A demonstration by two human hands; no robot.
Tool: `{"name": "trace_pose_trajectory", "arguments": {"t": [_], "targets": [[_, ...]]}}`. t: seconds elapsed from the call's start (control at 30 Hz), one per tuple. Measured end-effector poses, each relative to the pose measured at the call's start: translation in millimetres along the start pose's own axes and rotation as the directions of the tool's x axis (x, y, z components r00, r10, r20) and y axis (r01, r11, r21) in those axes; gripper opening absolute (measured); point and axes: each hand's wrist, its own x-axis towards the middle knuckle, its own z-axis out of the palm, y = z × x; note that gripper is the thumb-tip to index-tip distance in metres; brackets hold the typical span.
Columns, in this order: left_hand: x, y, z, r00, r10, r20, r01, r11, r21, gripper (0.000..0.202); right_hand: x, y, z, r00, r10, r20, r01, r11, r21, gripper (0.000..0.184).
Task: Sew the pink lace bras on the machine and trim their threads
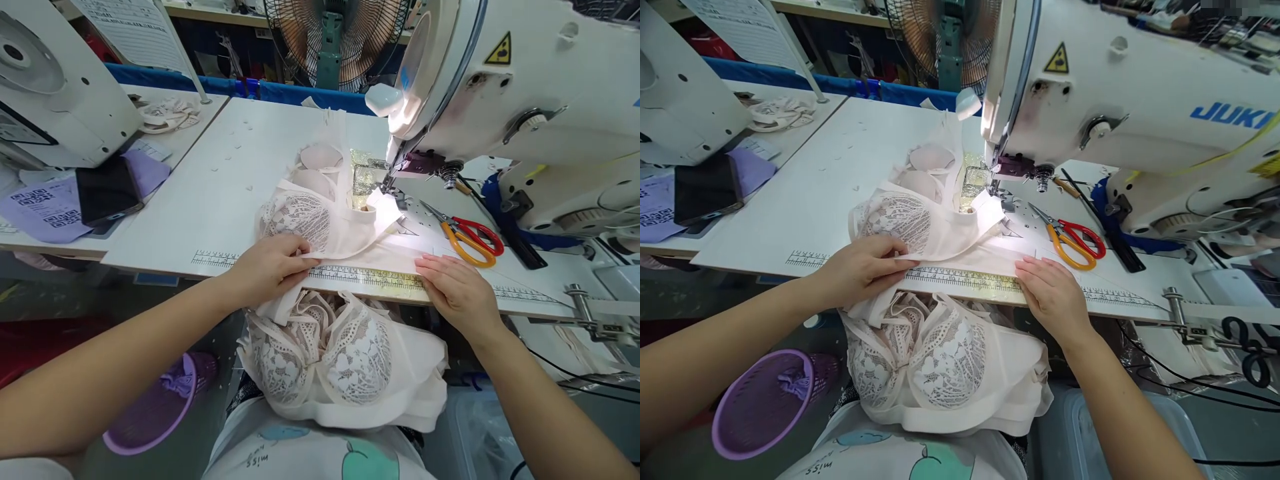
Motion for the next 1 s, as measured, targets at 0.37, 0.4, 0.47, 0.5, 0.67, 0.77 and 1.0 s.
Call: {"name": "trace_pose_trajectory", "arguments": {"t": [0.37, 0.4, 0.47, 0.5, 0.67, 0.77, 1.0], "targets": [[1, 1, -4.7, 0.994, 0.091, 0.052, -0.098, 0.985, 0.144, 0.032, 2, 0, -6, 0.990, 0.075, 0.122, -0.087, 0.992, 0.096, 0.023], [1, 1, -4.9, 0.994, 0.093, 0.060, -0.101, 0.983, 0.155, 0.032, 2, 0, -7, 0.984, 0.092, 0.155, -0.110, 0.987, 0.113, 0.026], [1, 0, -4.9, 0.993, 0.098, 0.067, -0.109, 0.978, 0.176, 0.033, 5, 2, -9, 0.970, 0.137, 0.200, -0.167, 0.976, 0.141, 0.030], [0, -1, -4.9, 0.992, 0.103, 0.067, -0.114, 0.976, 0.184, 0.034, 6, 3, -10, 0.966, 0.157, 0.206, -0.191, 0.969, 0.156, 0.031], [1, -6, -4.9, 0.988, 0.149, 0.045, -0.154, 0.971, 0.185, 0.036, 21, 9, -7, 0.961, 0.191, 0.199, -0.244, 0.925, 0.291, 0.019], [3, -13, -0.8, 0.979, 0.203, -0.002, -0.200, 0.967, 0.159, 0.037, 28, 18, -2, 0.946, 0.236, 0.222, -0.291, 0.921, 0.259, 0.009], [2, -27, 15.1, 0.987, 0.155, -0.035, -0.151, 0.985, 0.077, 0.063, 37, 35, -2, 0.923, 0.253, 0.291, -0.334, 0.903, 0.271, 0.005]]}}
